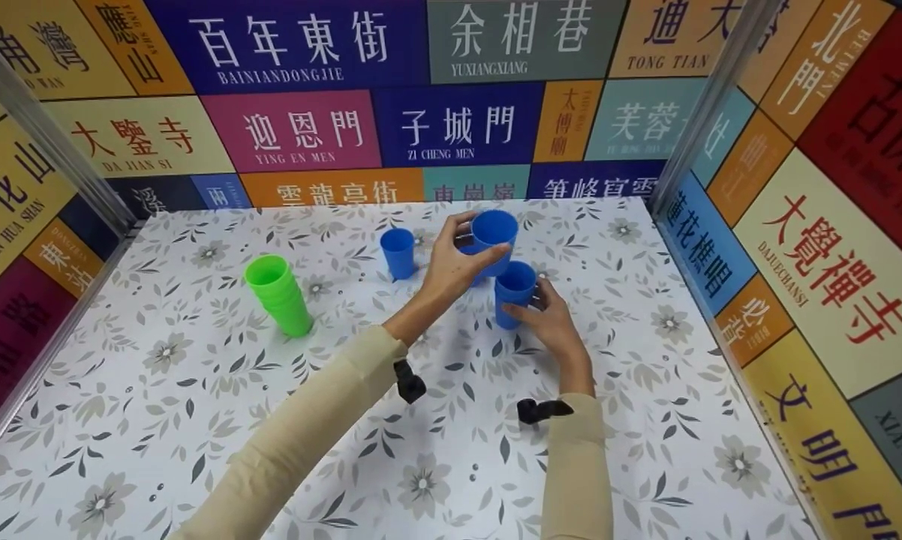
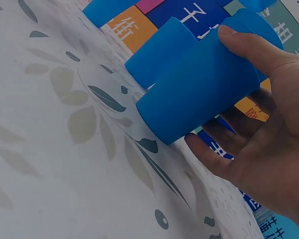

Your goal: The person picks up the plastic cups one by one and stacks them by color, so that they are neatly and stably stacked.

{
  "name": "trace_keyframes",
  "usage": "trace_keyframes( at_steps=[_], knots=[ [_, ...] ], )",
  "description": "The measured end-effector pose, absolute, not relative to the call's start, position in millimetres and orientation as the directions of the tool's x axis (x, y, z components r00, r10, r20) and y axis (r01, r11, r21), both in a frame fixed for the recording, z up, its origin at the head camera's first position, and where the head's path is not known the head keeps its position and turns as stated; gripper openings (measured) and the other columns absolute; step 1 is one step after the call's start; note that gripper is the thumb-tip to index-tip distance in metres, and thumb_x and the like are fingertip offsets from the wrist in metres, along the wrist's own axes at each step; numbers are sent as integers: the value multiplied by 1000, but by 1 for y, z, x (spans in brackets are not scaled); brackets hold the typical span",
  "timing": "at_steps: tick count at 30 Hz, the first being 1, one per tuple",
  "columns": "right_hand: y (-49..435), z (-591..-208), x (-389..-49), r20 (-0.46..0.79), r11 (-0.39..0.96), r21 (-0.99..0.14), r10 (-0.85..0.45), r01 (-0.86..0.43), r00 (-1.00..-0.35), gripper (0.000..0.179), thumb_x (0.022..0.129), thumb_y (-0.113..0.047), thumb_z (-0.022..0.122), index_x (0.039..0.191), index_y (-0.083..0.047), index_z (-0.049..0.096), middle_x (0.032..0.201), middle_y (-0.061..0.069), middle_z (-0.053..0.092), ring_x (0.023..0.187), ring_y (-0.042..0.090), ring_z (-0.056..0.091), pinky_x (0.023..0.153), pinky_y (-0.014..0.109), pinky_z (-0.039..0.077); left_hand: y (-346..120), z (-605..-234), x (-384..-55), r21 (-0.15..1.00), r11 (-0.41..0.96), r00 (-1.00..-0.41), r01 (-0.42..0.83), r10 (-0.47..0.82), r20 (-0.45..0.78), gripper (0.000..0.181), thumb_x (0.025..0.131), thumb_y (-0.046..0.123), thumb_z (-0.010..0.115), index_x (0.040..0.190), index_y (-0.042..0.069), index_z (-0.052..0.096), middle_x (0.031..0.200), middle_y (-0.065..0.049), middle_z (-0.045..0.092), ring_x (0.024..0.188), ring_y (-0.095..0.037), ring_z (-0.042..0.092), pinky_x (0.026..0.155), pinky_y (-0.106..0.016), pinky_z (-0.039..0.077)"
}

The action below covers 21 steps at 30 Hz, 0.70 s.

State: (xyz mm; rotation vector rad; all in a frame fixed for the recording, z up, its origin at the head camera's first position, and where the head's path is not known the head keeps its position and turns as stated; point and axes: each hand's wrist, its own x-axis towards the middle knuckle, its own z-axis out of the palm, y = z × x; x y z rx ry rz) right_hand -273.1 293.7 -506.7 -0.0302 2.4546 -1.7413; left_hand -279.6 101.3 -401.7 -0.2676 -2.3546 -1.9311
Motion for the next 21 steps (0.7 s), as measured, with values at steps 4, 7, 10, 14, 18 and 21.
trace_keyframes(
  at_steps=[4, 7, 10, 14, 18, 21],
  knots=[
    [294, -506, -272, -88, 350, -935, -97, 49, -991, 91, 91, -43, 72, 160, -14, 21, 163, 19, 30, 152, 40, 27, 123, 59, 22, 107, -400, -278, 968, 180, -977, 176, 153, 149, 73, 82, 41, 82, 144, 20, 48, 137, -5, 59, 126, -19, 57, 100, -37, 53],
    [295, -506, -272, -98, 361, -931, -105, 54, -990, 92, 91, -45, 72, 160, -14, 20, 164, 18, 29, 153, 40, 25, 123, 59, 21, 110, -401, -278, 970, 178, -975, 165, 177, 133, 72, 83, 38, 82, 144, 21, 48, 138, -6, 58, 125, -19, 58, 100, -36, 53],
    [296, -506, -273, -113, 373, -926, -106, 66, -988, 94, 90, -48, 72, 161, -15, 20, 165, 17, 27, 154, 39, 23, 124, 59, 20, 112, -403, -279, 970, 186, -977, 154, 174, 122, 70, 83, 35, 82, 143, 22, 49, 138, -6, 58, 124, -19, 59, 100, -35, 53],
    [297, -507, -274, -99, 363, -930, -101, 56, -990, 93, 90, -46, 72, 160, -13, 21, 164, 19, 29, 153, 39, 25, 124, 58, 21, 115, -405, -281, 971, 181, -978, 158, 168, 127, 66, 83, 31, 82, 141, 19, 51, 135, -5, 60, 122, -18, 60, 99, -31, 53],
    [297, -508, -274, -66, 316, -948, -116, 26, -991, 90, 92, -37, 73, 159, -7, 20, 160, 23, 34, 147, 40, 35, 122, 55, 28, 118, -408, -281, 963, 208, -975, 172, 175, 137, 55, 86, 23, 79, 136, 17, 56, 127, -5, 65, 119, -15, 62, 96, -25, 53],
    [295, -507, -273, -64, 280, -960, -132, 24, -989, 91, 93, -32, 73, 160, -6, 18, 160, 23, 33, 146, 39, 37, 122, 53, 30, 119, -412, -281, 949, 261, -975, 176, 182, 131, 55, 87, 20, 78, 137, 17, 55, 127, -5, 65, 119, -16, 62, 96, -26, 52]
  ],
)
